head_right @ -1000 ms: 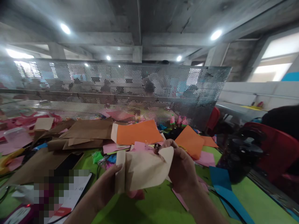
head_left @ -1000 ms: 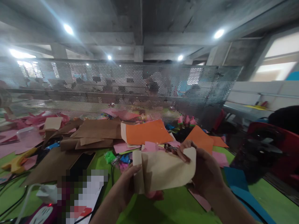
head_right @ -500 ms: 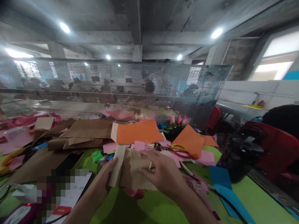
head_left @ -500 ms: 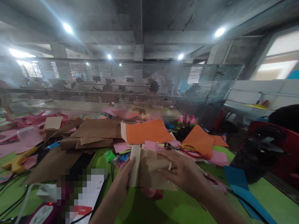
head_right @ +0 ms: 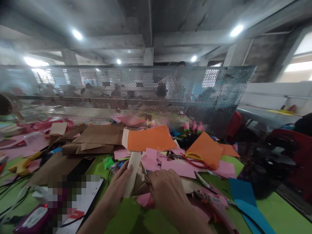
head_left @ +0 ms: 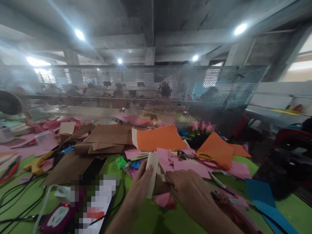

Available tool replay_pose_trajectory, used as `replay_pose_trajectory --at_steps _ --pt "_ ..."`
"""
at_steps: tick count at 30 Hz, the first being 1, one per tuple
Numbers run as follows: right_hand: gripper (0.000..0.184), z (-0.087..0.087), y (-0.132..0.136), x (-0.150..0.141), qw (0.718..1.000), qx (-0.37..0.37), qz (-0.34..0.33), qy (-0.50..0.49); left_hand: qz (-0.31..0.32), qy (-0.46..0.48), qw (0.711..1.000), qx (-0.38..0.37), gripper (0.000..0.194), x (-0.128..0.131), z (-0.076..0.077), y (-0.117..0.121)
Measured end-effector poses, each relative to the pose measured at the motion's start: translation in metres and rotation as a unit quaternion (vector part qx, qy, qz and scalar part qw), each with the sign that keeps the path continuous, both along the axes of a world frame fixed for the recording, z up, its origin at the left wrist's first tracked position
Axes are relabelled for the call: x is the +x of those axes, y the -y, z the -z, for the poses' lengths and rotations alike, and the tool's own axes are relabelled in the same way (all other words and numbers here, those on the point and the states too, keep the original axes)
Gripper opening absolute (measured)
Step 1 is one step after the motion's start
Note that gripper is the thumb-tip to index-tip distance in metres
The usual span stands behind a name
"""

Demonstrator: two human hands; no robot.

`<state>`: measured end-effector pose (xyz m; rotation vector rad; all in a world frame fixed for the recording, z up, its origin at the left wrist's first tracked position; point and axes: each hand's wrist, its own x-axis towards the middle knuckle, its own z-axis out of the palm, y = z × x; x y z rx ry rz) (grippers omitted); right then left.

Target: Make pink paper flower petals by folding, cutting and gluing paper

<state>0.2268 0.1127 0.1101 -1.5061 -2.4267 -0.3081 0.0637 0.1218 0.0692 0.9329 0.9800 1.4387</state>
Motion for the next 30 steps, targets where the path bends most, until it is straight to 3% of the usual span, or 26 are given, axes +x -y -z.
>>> replay_pose_trajectory --at_steps 4,6,8,12,14,17,20,23,26,30 --pt "0.019 -0.009 0.008 -0.002 0.996 -0.053 -0.058 -0.042 0.001 -0.05 0.997 0.059 0.042 0.005 0.001 -0.009" --pt "0.022 -0.015 0.014 0.002 0.983 -0.113 -0.105 -0.098 -0.096 -0.154 0.981 0.064 0.045 -0.002 -0.001 -0.019" --pt "0.024 -0.02 0.018 0.01 0.96 -0.166 -0.135 -0.183 -0.141 -0.19 0.97 0.06 0.05 -0.015 -0.005 -0.03" --pt "0.016 -0.023 0.014 0.028 0.917 -0.168 -0.096 -0.35 -0.185 -0.317 0.927 0.083 0.051 -0.038 -0.022 -0.047" --pt "0.012 -0.021 0.009 0.033 0.88 -0.164 -0.084 -0.439 -0.199 -0.394 0.894 0.08 0.055 -0.043 -0.029 -0.054" --pt "0.031 -0.015 0.005 0.035 0.801 -0.21 -0.084 -0.554 -0.219 -0.48 0.847 0.062 0.05 -0.049 -0.031 -0.066" --pt "0.035 -0.006 0.003 0.033 0.727 -0.261 -0.059 -0.632 -0.228 -0.516 0.824 0.05 0.042 -0.06 -0.026 -0.08" --pt "0.028 0.001 0.0 0.03 0.674 -0.26 -0.044 -0.69 -0.225 -0.511 0.829 0.04 0.046 -0.069 -0.025 -0.088" --pt "0.02 0.003 -0.003 0.027 0.63 -0.28 -0.048 -0.723 -0.184 -0.475 0.857 0.07 0.054 -0.057 -0.031 -0.082" --pt "0.023 0.003 -0.005 0.024 0.566 -0.284 -0.061 -0.772 -0.018 -0.381 0.915 0.135 0.05 -0.014 -0.039 -0.047"
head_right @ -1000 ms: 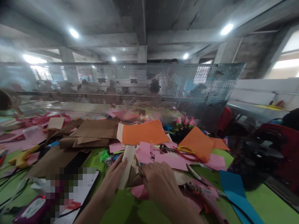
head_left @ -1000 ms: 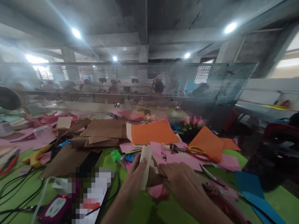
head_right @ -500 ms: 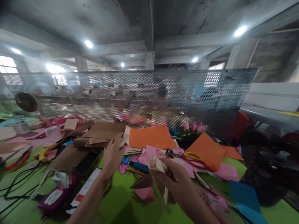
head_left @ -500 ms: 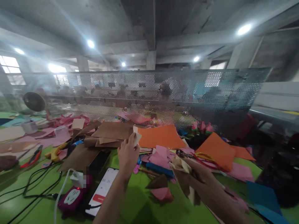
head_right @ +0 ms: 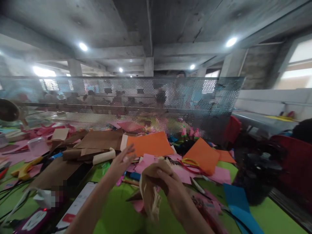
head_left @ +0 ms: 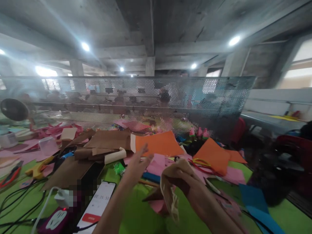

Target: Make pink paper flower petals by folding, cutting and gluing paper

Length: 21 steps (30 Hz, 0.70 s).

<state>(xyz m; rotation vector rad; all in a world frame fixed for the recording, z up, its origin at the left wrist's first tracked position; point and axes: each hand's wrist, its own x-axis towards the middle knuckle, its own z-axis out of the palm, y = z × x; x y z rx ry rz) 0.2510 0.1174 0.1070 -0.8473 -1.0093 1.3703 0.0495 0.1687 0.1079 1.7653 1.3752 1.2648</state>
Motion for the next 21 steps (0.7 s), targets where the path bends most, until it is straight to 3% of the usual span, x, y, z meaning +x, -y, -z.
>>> replay_pose_trajectory --at_steps 2,3,5,7,11,14,17,21 --pt "0.029 0.0 0.0 -0.001 1.0 -0.002 0.003 -0.03 0.102 0.047 0.993 -0.033 0.051 0.02 -0.001 0.024" --pt "0.03 0.0 0.001 -0.002 0.999 -0.003 0.003 -0.038 0.202 0.135 0.965 -0.095 0.056 0.028 -0.001 0.035" --pt "0.029 0.0 0.0 -0.002 0.999 0.001 0.007 -0.04 0.294 0.253 0.905 -0.172 0.065 0.039 0.0 0.05" --pt "0.027 0.0 -0.001 0.0 0.999 0.017 0.025 -0.026 0.293 0.308 0.881 -0.207 0.06 0.045 0.002 0.055" --pt "0.024 0.0 -0.004 0.007 0.996 0.058 0.07 -0.003 0.216 0.33 0.889 -0.234 0.029 0.05 0.007 0.051" --pt "0.025 -0.002 -0.001 0.011 0.994 0.076 0.083 0.006 0.212 0.32 0.886 -0.261 0.02 0.056 0.01 0.049" --pt "0.03 -0.006 0.006 0.008 0.996 0.08 0.045 0.02 0.219 0.299 0.885 -0.281 0.022 0.064 0.011 0.053" --pt "0.029 -0.012 0.012 0.003 0.999 0.018 -0.024 -0.043 0.251 0.263 0.882 -0.301 0.026 0.073 0.008 0.065"
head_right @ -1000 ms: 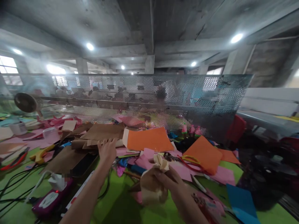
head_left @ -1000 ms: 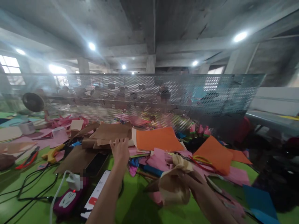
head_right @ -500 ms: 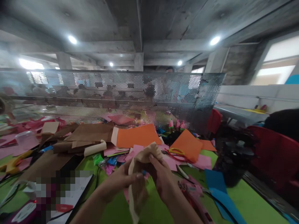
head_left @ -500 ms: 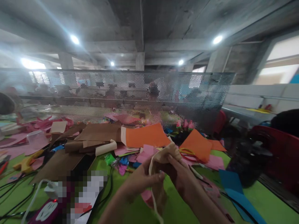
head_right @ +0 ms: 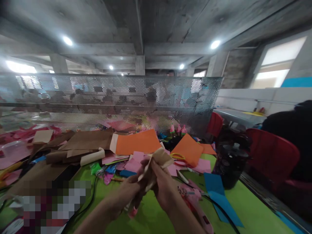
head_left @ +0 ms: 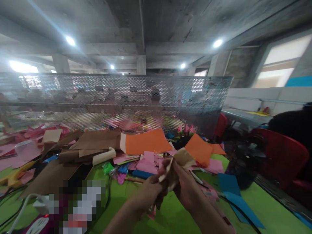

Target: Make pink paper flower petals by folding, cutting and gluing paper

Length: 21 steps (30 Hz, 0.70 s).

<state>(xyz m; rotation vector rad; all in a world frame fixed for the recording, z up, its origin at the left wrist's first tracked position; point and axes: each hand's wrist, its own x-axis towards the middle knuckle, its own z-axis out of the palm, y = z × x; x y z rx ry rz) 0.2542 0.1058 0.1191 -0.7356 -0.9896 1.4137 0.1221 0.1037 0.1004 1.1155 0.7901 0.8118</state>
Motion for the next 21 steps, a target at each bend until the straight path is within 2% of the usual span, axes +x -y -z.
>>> replay_pose_trajectory --at_steps 3,6,8,11,12,13,14,16,17,19,21 --pt "0.038 -0.001 -0.002 -0.002 0.998 -0.011 -0.004 -0.057 0.041 -0.05 0.997 0.046 0.03 0.004 -0.008 0.011" --pt "0.044 -0.002 -0.003 -0.003 0.997 0.001 -0.011 -0.076 -0.018 -0.138 0.968 0.208 0.035 0.012 -0.013 0.02" --pt "0.046 -0.006 -0.003 -0.001 0.998 0.007 -0.015 -0.061 -0.051 -0.187 0.94 0.28 0.035 0.018 -0.01 0.025" --pt "0.047 -0.018 -0.008 0.02 0.998 0.037 0.053 -0.018 -0.066 -0.242 0.918 0.308 0.032 0.017 -0.002 0.036" --pt "0.048 -0.022 -0.011 0.031 0.991 0.057 0.117 -0.018 -0.062 -0.257 0.913 0.31 0.032 0.013 0.0 0.039" --pt "0.049 -0.025 -0.013 0.042 0.987 0.067 0.146 -0.028 -0.049 -0.265 0.909 0.319 0.033 0.006 0.001 0.04" --pt "0.051 -0.027 -0.016 0.051 0.983 0.072 0.166 -0.034 -0.062 -0.271 0.903 0.329 0.033 -0.001 0.001 0.04" --pt "0.046 -0.026 -0.019 0.06 0.978 0.076 0.193 -0.037 -0.147 -0.296 0.886 0.326 0.033 -0.018 -0.004 0.028" --pt "0.038 -0.022 -0.019 0.058 0.978 0.07 0.197 -0.003 -0.192 -0.337 0.862 0.326 0.033 -0.027 -0.009 0.016" --pt "0.028 -0.009 -0.018 0.045 0.987 0.013 0.137 0.079 -0.271 -0.419 0.79 0.356 0.029 -0.042 -0.019 -0.016" --pt "0.029 0.005 -0.017 0.028 0.99 -0.002 0.098 0.106 -0.301 -0.445 0.766 0.352 0.026 -0.053 -0.027 -0.05"
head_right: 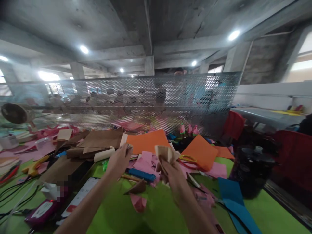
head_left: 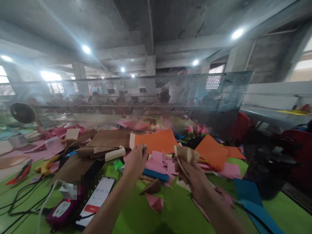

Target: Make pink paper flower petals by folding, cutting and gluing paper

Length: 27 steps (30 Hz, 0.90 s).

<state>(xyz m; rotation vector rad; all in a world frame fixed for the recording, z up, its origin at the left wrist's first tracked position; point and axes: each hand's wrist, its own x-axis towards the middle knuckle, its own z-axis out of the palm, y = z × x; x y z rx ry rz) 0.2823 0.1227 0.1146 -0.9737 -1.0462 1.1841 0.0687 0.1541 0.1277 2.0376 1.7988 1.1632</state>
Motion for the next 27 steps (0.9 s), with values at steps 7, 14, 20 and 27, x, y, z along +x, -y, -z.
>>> replay_pose_trajectory --at_steps 7,14,20,27 --pt "0.029 0.026 -0.004 -0.01 0.997 -0.065 -0.01 0.038 -0.001 -0.005 1.0 0.025 0.052 0.006 0.021 -0.021" --pt "0.026 0.035 0.003 -0.027 0.992 -0.102 -0.051 0.052 0.24 0.351 0.893 -0.149 0.046 0.05 0.059 0.027" --pt "0.039 0.028 0.008 -0.033 0.994 -0.041 -0.101 0.006 0.218 0.475 0.839 -0.15 0.03 0.037 0.061 0.021" --pt "0.036 0.018 0.011 -0.027 0.999 -0.042 -0.031 -0.015 0.205 0.463 0.851 -0.137 0.025 0.019 0.062 0.017"
